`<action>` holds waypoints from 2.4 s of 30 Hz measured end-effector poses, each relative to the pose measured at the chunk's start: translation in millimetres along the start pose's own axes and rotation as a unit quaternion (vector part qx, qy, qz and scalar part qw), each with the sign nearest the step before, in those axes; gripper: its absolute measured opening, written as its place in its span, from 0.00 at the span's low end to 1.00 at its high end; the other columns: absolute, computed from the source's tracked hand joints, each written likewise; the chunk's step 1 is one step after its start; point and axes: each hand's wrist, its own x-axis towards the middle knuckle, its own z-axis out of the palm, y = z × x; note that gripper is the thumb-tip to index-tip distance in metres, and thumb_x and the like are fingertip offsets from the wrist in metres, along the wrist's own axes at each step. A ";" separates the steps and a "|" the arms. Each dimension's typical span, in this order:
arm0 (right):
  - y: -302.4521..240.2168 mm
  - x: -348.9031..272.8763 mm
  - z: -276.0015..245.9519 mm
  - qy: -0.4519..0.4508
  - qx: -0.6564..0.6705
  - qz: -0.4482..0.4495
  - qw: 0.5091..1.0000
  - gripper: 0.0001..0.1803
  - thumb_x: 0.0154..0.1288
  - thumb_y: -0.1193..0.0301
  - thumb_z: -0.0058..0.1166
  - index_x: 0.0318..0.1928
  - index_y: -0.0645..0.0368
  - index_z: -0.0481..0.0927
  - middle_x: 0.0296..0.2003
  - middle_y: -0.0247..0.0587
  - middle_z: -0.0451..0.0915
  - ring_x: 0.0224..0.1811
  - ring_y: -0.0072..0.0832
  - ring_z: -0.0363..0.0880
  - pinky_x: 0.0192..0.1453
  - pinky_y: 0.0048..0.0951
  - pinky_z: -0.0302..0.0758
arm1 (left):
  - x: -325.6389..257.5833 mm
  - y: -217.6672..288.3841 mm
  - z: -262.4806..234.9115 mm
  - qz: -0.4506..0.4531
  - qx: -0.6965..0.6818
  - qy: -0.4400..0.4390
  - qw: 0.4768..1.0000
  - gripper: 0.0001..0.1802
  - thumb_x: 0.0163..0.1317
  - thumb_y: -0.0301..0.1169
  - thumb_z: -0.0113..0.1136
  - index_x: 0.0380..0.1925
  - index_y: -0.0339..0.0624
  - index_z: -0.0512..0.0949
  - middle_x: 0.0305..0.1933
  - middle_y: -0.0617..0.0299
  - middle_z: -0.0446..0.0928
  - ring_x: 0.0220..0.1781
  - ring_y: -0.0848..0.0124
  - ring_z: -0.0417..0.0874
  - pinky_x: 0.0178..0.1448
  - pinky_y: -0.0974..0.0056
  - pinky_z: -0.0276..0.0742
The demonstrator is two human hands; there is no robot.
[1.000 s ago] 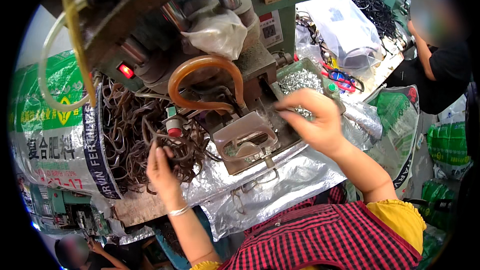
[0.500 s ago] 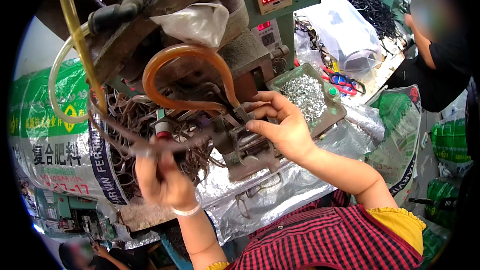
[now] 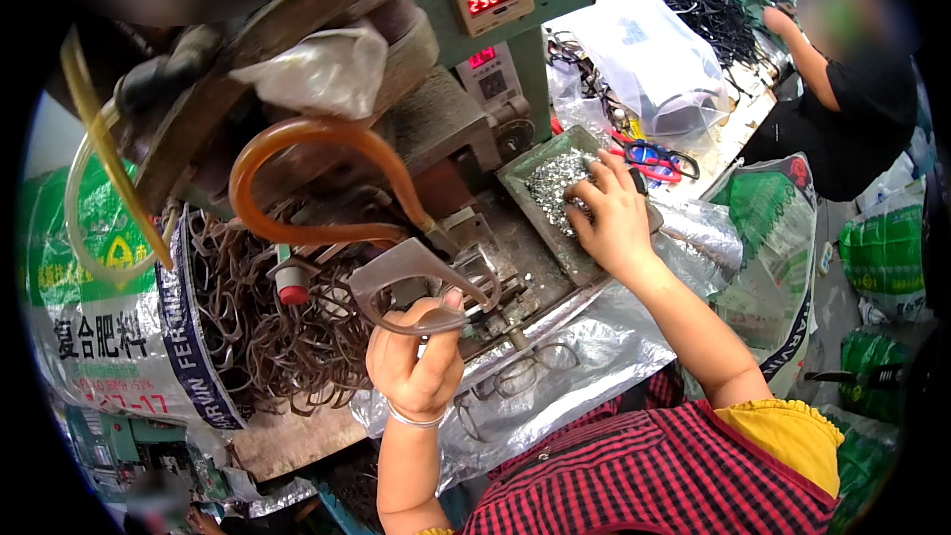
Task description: The person repeatedly picks a metal ring and a small metal piece, places them into a press machine, and presses a button to assemble them. The finished parts are dropped onto a foil-lined tray. The process is repeated continuously.
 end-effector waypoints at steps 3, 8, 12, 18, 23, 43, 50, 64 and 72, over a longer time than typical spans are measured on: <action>1.8 4.7 -1.6 -0.007 0.043 0.007 0.999 0.08 0.52 0.71 0.65 0.35 0.56 0.83 0.52 0.48 0.80 0.66 0.48 0.71 0.58 0.46 0.75 | -5.8 4.8 -9.3 -0.029 -0.018 -0.034 0.999 0.20 0.52 0.12 0.60 0.45 0.38 0.80 0.39 0.53 0.84 0.36 0.58 0.85 0.38 0.62 0.82; -23.8 21.5 -24.1 0.052 0.165 -0.004 0.985 0.07 0.52 0.73 0.65 0.34 0.57 0.83 0.49 0.50 0.80 0.59 0.49 0.75 0.62 0.47 0.72 | -22.7 4.8 -38.8 -0.079 0.011 0.129 0.988 0.13 0.72 0.23 0.50 0.53 0.29 0.72 0.32 0.51 0.77 0.34 0.64 0.78 0.36 0.62 0.79; -89.3 26.0 -40.2 -0.007 0.385 -0.117 0.915 0.07 0.52 0.71 0.66 0.34 0.55 0.84 0.52 0.51 0.77 0.64 0.52 0.71 0.67 0.47 0.68 | 7.7 -1.1 -37.4 -0.020 0.001 0.241 0.970 0.14 0.72 0.22 0.50 0.55 0.29 0.71 0.32 0.52 0.76 0.35 0.69 0.76 0.40 0.62 0.77; -129.8 21.4 -35.8 -0.060 0.482 0.007 0.874 0.06 0.53 0.71 0.65 0.30 0.59 0.83 0.51 0.54 0.78 0.67 0.50 0.69 0.69 0.47 0.66 | 19.0 -35.3 -28.9 -0.111 0.030 0.253 0.961 0.15 0.72 0.25 0.52 0.55 0.31 0.74 0.35 0.49 0.80 0.31 0.67 0.80 0.34 0.67 0.77; -105.8 24.5 -39.0 -0.061 0.412 -0.058 0.907 0.07 0.53 0.71 0.64 0.33 0.59 0.83 0.50 0.53 0.81 0.63 0.48 0.73 0.67 0.46 0.69 | -8.2 -8.8 -40.4 -0.041 0.055 0.100 0.993 0.13 0.72 0.26 0.52 0.54 0.33 0.76 0.33 0.51 0.80 0.30 0.65 0.81 0.34 0.64 0.79; 6.1 26.3 -27.4 0.056 0.286 0.158 0.943 0.08 0.58 0.76 0.62 0.39 0.62 0.82 0.33 0.40 0.83 0.36 0.32 0.81 0.45 0.30 0.77 | -8.4 -5.5 -0.1 0.015 -0.042 -0.039 0.998 0.24 0.56 0.19 0.61 0.53 0.52 0.77 0.41 0.55 0.83 0.33 0.63 0.82 0.33 0.61 0.71; 3.4 14.5 -4.9 0.042 0.137 0.007 0.990 0.04 0.57 0.76 0.62 0.35 0.58 0.82 0.34 0.43 0.83 0.40 0.44 0.81 0.45 0.40 0.76 | -1.5 -9.5 10.3 0.055 -0.032 0.021 0.998 0.16 0.55 0.19 0.63 0.44 0.44 0.81 0.33 0.57 0.83 0.28 0.66 0.80 0.30 0.66 0.70; -9.4 26.1 -13.1 -0.004 0.170 -0.052 0.984 0.06 0.55 0.83 0.59 0.34 0.64 0.80 0.32 0.44 0.78 0.38 0.41 0.79 0.44 0.36 0.73 | 8.9 -100.2 -120.4 -0.252 0.225 0.206 0.918 0.07 0.64 0.21 0.60 0.42 0.37 0.81 0.46 0.59 0.77 0.47 0.70 0.77 0.50 0.68 0.73; -10.0 26.6 5.3 -0.024 0.221 0.049 0.974 0.08 0.56 0.80 0.61 0.38 0.62 0.83 0.35 0.45 0.83 0.41 0.41 0.82 0.48 0.37 0.77 | 53.5 -284.6 -159.0 -0.403 0.255 -0.249 0.843 0.14 0.65 0.39 0.60 0.45 0.45 0.84 0.33 0.52 0.86 0.38 0.59 0.88 0.43 0.56 0.79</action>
